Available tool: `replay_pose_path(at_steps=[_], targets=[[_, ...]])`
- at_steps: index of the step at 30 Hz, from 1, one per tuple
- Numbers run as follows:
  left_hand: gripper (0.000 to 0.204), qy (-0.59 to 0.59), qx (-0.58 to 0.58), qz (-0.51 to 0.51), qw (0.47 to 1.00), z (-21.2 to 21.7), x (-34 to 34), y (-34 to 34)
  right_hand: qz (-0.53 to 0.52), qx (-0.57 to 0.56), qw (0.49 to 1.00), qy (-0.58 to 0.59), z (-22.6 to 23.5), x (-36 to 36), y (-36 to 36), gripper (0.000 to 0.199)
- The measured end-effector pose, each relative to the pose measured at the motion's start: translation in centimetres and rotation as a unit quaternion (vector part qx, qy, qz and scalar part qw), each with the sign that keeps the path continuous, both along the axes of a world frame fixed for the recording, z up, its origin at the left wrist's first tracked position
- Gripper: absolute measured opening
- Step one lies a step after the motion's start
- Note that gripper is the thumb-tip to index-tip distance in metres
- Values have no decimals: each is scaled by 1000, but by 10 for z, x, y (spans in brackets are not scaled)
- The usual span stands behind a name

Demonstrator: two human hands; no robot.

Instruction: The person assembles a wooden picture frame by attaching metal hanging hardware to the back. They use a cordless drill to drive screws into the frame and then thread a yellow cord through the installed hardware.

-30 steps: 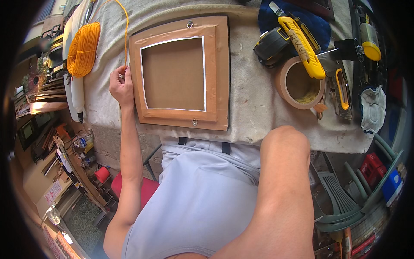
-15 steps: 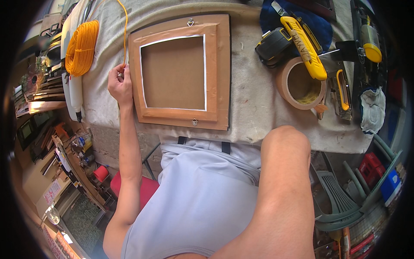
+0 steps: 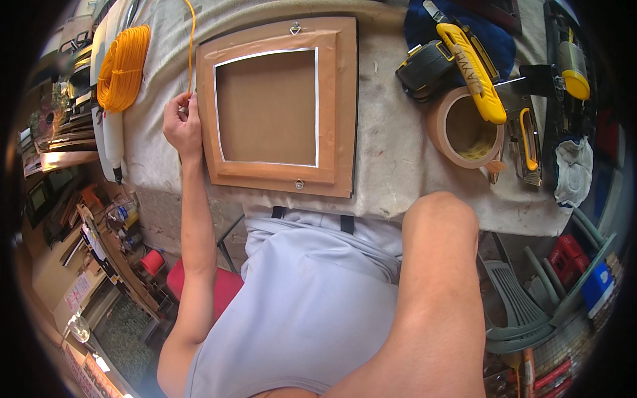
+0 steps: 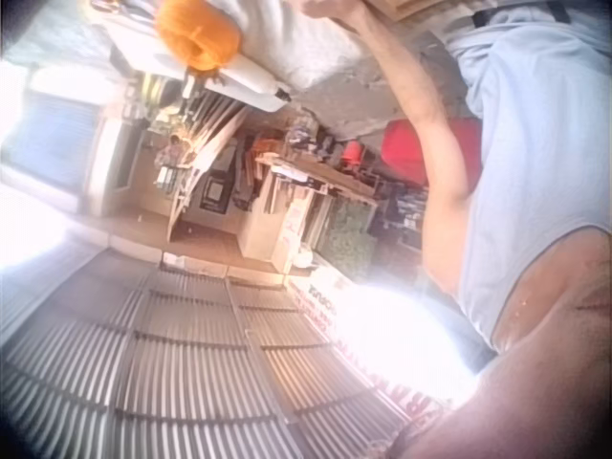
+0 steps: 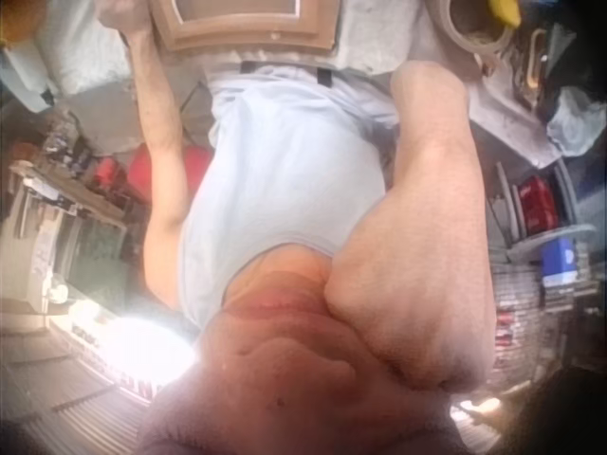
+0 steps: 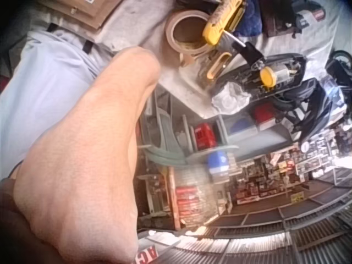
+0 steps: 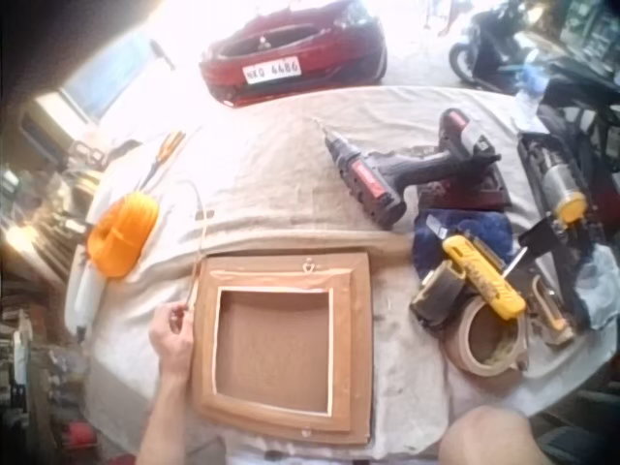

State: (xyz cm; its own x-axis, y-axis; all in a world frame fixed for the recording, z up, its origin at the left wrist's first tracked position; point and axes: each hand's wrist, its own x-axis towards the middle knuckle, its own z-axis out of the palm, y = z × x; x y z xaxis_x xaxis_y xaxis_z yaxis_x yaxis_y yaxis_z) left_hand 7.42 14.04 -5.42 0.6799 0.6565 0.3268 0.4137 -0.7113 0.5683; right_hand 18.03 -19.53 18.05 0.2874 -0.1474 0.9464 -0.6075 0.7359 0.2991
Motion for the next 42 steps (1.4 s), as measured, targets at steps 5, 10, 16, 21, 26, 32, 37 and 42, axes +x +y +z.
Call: replay_pose_path(at_steps=[5,10,16,21,26,32,37,42], targets=[[12,9,-10,15,1000,-2,-4,1,-30,-275,961,7,-9,-9,-8,14],[12,-4,0,3,1000,-2,-1,2,3,-317,948,-1,-12,8,8,17],[16,-14,24,-11,1000,-7,-2,6,-1,-352,935,37,-17,1,5,20],[16,-14,26,-14,999,-8,0,7,7,-345,938,23,-14,8,11,20],[13,4,-23,19,1000,-4,0,3,69,-384,919,61,-12,0,8,21],[13,5,-12,20,1000,-3,1,3,66,-365,928,48,-11,1,4,21],[13,11,-3,16,1000,-3,1,4,73,-358,929,47,-10,1,0,21],[12,7,-2,13,1000,-5,-1,6,50,-338,937,69,-9,-7,-5,22]])
